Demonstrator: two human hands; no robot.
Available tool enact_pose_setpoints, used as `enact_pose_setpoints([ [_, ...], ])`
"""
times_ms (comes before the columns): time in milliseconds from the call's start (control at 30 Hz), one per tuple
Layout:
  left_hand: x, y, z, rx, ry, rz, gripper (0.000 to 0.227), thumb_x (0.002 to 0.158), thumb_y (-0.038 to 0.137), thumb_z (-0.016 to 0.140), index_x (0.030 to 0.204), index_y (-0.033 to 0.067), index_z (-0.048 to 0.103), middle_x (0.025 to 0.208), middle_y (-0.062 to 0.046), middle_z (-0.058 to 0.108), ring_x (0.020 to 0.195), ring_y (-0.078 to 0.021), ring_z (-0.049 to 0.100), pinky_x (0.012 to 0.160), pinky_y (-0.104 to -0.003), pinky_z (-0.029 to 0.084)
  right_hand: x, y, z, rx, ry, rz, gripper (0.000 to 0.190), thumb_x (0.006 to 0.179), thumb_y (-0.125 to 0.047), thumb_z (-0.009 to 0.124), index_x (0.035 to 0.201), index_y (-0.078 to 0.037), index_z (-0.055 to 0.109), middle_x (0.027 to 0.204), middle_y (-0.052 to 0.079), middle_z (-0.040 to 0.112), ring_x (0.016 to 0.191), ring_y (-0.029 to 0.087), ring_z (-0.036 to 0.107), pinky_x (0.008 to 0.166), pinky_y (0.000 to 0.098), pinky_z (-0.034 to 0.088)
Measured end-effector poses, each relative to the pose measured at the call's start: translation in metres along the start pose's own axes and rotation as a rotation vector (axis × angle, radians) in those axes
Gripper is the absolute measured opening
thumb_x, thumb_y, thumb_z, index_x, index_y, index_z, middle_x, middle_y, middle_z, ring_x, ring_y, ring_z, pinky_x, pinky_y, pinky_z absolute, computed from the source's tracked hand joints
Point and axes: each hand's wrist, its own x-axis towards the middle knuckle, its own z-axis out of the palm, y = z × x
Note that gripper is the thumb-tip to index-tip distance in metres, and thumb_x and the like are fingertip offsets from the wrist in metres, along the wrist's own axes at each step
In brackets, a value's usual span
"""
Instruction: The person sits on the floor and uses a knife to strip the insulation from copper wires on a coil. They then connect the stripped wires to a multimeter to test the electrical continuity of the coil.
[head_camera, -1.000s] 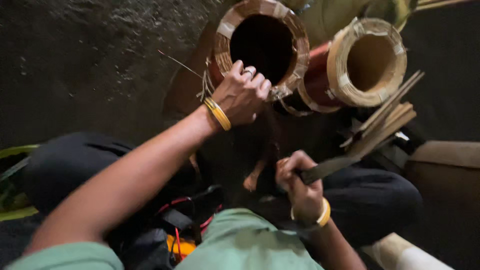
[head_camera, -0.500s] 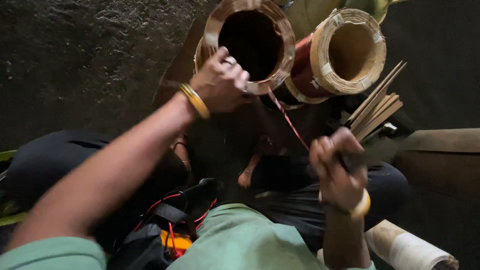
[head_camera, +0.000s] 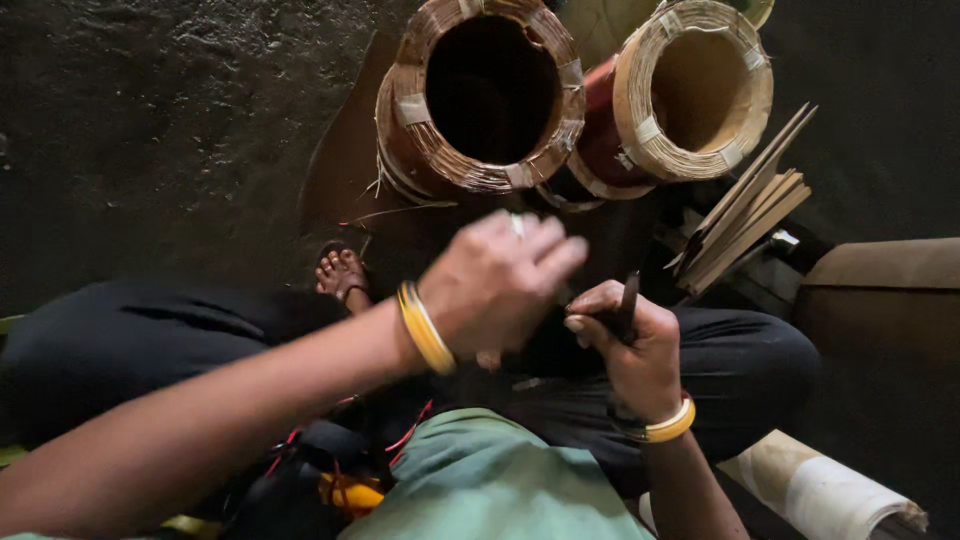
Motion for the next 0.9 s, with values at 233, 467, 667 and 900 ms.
enact_pose_setpoints([
  [233,-0.022,0.021,0.011,-0.221,-0.121,-0.21,0.011,0.088,0.016,0.066,0.091,0.0061,0.062,0.084,-0.014,0.068,0.078,-0.0347,0.07,0.062,-0.046,0.055,0.003,0.005,0.022,-0.206,0.008,-0.179,0.016,0.082,0.004,0.078,0.09,0.002,0.065,0.09,0.008,0.072,0.084,0.016,0.073,0.079,0.0281,0.059],
  [467,-0.025,0.001,0.023,-0.434,-0.227,-0.363,0.016,0.091,0.019,0.065,0.092,0.0032,0.062,0.077,-0.02,0.069,0.074,-0.0447,0.065,0.062,-0.055,0.05,0.014,-0.009,0.017,-0.381,-0.1,-0.327,0.022,0.078,0.004,0.077,0.099,0.001,0.071,0.094,0.013,0.073,0.085,0.025,0.073,0.076,0.0314,0.058],
  [667,-0.021,-0.006,0.013,-0.469,-0.186,-0.41,0.015,0.092,0.021,0.064,0.093,0.0064,0.062,0.076,-0.017,0.069,0.072,-0.0417,0.067,0.06,-0.052,0.052,0.041,0.0,-0.014,-0.481,-0.258,-0.444,0.036,0.07,0.012,0.064,0.102,-0.001,0.075,0.093,0.012,0.075,0.084,0.025,0.077,0.074,0.0334,0.062],
  [900,-0.002,-0.03,-0.003,-0.223,-0.025,-0.208,0.014,0.095,0.014,0.062,0.091,0.0021,0.057,0.075,-0.016,0.064,0.07,-0.0395,0.067,0.055,-0.049,0.049,0.097,0.004,-0.033,-0.442,-0.289,-0.546,0.022,0.077,0.005,0.073,0.098,0.001,0.073,0.097,0.013,0.077,0.09,0.026,0.077,0.079,0.0333,0.061],
])
